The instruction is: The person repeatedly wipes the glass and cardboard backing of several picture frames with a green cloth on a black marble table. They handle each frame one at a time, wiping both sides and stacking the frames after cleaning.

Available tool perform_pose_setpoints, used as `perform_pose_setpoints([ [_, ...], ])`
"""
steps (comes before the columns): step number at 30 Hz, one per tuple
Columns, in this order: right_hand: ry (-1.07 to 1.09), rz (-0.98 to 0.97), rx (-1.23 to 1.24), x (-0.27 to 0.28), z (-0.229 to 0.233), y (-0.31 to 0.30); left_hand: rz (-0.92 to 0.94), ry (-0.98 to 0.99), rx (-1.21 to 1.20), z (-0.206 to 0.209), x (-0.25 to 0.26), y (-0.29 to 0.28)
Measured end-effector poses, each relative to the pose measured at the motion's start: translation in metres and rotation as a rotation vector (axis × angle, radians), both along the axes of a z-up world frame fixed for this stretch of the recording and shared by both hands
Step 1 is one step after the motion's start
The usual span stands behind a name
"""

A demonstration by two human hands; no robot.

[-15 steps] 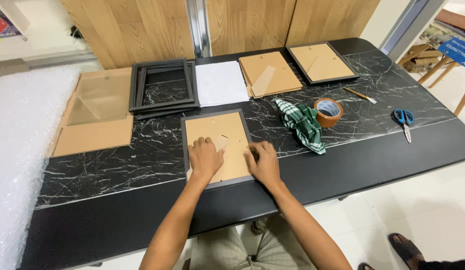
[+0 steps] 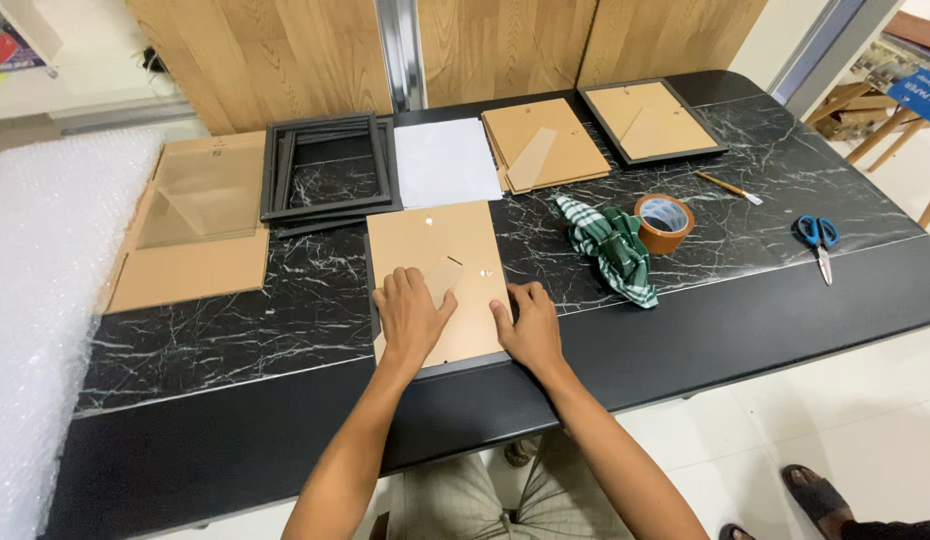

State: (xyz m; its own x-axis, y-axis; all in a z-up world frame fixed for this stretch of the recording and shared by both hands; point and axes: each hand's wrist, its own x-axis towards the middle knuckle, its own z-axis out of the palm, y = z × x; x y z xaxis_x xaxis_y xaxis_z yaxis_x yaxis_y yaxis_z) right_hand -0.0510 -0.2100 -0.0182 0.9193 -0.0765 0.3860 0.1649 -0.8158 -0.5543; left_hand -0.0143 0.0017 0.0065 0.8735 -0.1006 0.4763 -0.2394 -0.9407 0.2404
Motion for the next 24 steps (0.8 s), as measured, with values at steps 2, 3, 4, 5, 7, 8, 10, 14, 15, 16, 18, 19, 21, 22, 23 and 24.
perform_pose_setpoints([
  [2, -0.005, 0.022, 0.067, -0.002, -0.003, -0.001, -0.001, -0.062, 0.000, -0.003, -0.001, 0.001],
  [3, -0.006, 0.019, 0.067, 0.001, -0.008, -0.006, -0.005, -0.063, 0.000, 0.000, -0.004, 0.000],
  [4, -0.019, 0.047, 0.173, 0.006, -0.013, -0.010, -0.007, -0.057, -0.017, 0.005, -0.006, 0.000],
  [5, -0.032, 0.076, 0.280, 0.011, -0.017, -0.014, -0.009, -0.051, -0.034, 0.010, -0.007, 0.000],
  [7, 0.061, 0.053, 0.520, 0.016, -0.028, -0.015, -0.040, -0.101, -0.043, 0.009, -0.006, 0.000],
  [8, 0.154, 0.034, 0.756, 0.021, -0.031, -0.018, -0.070, -0.154, -0.057, 0.011, -0.004, -0.002],
  [10, 0.118, 0.019, 0.890, 0.019, -0.017, -0.013, -0.093, -0.240, -0.035, 0.020, -0.008, -0.005],
  [14, 0.018, -0.055, 1.150, 0.029, -0.021, -0.028, -0.215, -0.397, 0.052, 0.030, -0.016, -0.009],
  [15, 0.010, -0.054, 1.150, 0.037, -0.023, -0.037, -0.218, -0.404, 0.053, 0.034, -0.017, -0.010],
  [16, -0.005, -0.083, 1.185, 0.041, -0.030, -0.046, -0.280, -0.355, 0.014, 0.035, -0.022, -0.010],
  [18, -0.027, -0.113, 1.223, 0.045, -0.033, -0.060, -0.347, -0.310, -0.021, 0.038, -0.026, -0.011],
  [19, -0.023, -0.115, 1.238, 0.045, -0.030, -0.065, -0.365, -0.173, 0.055, 0.040, -0.025, -0.012],
  [21, -0.018, -0.120, 1.256, 0.044, -0.028, -0.076, -0.382, -0.034, 0.136, 0.038, -0.023, -0.018],
  [22, -0.030, -0.091, 1.224, 0.046, -0.028, -0.081, -0.362, -0.075, 0.113, 0.035, -0.019, -0.022],
  [23, -0.043, -0.063, 1.191, 0.048, -0.028, -0.085, -0.343, -0.115, 0.090, 0.033, -0.015, -0.026],
  [24, -0.046, -0.059, 1.193, 0.040, -0.010, -0.089, -0.341, -0.119, 0.092, 0.030, -0.012, -0.028],
])
